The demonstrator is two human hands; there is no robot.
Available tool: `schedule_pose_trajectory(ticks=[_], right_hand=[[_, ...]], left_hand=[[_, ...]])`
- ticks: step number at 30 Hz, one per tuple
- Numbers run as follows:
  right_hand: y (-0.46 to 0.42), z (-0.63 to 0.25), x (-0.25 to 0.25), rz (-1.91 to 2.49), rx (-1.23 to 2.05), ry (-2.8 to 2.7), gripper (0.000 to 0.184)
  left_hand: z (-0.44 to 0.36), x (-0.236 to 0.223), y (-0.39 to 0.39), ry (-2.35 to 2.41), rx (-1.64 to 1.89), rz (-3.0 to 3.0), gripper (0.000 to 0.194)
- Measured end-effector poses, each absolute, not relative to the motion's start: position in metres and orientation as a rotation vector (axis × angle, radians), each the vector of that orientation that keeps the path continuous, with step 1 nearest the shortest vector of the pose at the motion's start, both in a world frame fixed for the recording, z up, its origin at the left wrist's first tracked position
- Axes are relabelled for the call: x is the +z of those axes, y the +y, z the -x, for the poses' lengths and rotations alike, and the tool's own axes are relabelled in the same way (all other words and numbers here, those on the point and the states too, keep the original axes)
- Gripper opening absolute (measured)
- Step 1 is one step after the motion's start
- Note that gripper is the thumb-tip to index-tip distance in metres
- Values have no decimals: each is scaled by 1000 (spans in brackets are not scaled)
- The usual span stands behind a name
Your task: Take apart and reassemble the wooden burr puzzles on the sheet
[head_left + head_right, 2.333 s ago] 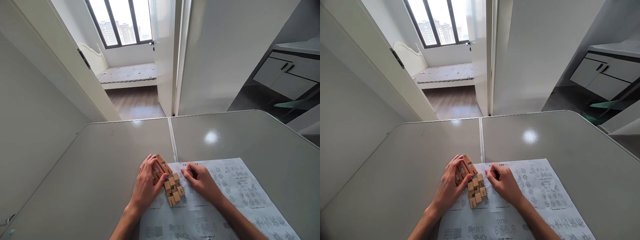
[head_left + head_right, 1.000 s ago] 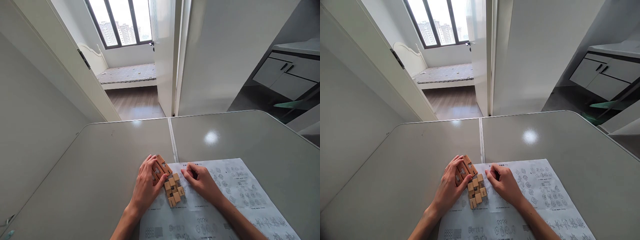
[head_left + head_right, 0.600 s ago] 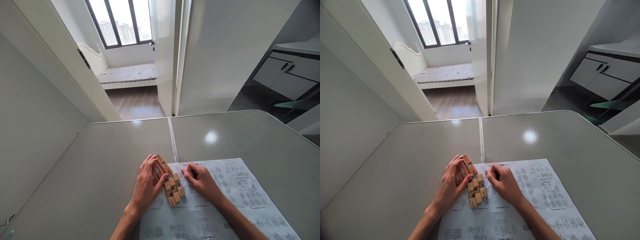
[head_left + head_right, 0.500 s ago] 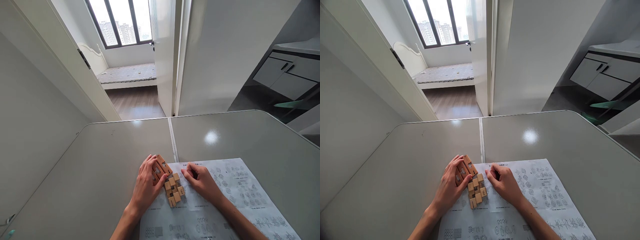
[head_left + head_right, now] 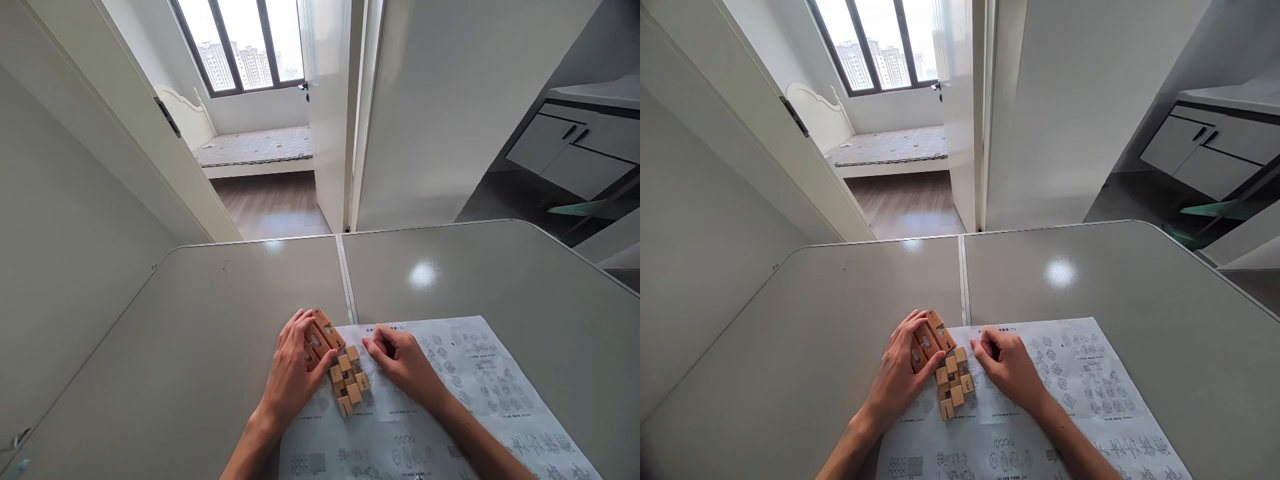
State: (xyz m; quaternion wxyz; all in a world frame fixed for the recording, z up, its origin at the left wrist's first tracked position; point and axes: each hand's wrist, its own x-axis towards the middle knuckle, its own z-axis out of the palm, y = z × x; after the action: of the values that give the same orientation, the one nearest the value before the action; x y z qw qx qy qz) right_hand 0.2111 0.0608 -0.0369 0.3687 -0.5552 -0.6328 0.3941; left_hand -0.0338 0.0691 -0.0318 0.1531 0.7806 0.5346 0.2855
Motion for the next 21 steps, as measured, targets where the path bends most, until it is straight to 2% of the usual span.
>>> schedule_pose_trajectory(ticks=[21], right_hand=[[61,-210,-33,1425,984,-1651,44]], left_hand=[[26,-30,66,1591,817,-2372,70]])
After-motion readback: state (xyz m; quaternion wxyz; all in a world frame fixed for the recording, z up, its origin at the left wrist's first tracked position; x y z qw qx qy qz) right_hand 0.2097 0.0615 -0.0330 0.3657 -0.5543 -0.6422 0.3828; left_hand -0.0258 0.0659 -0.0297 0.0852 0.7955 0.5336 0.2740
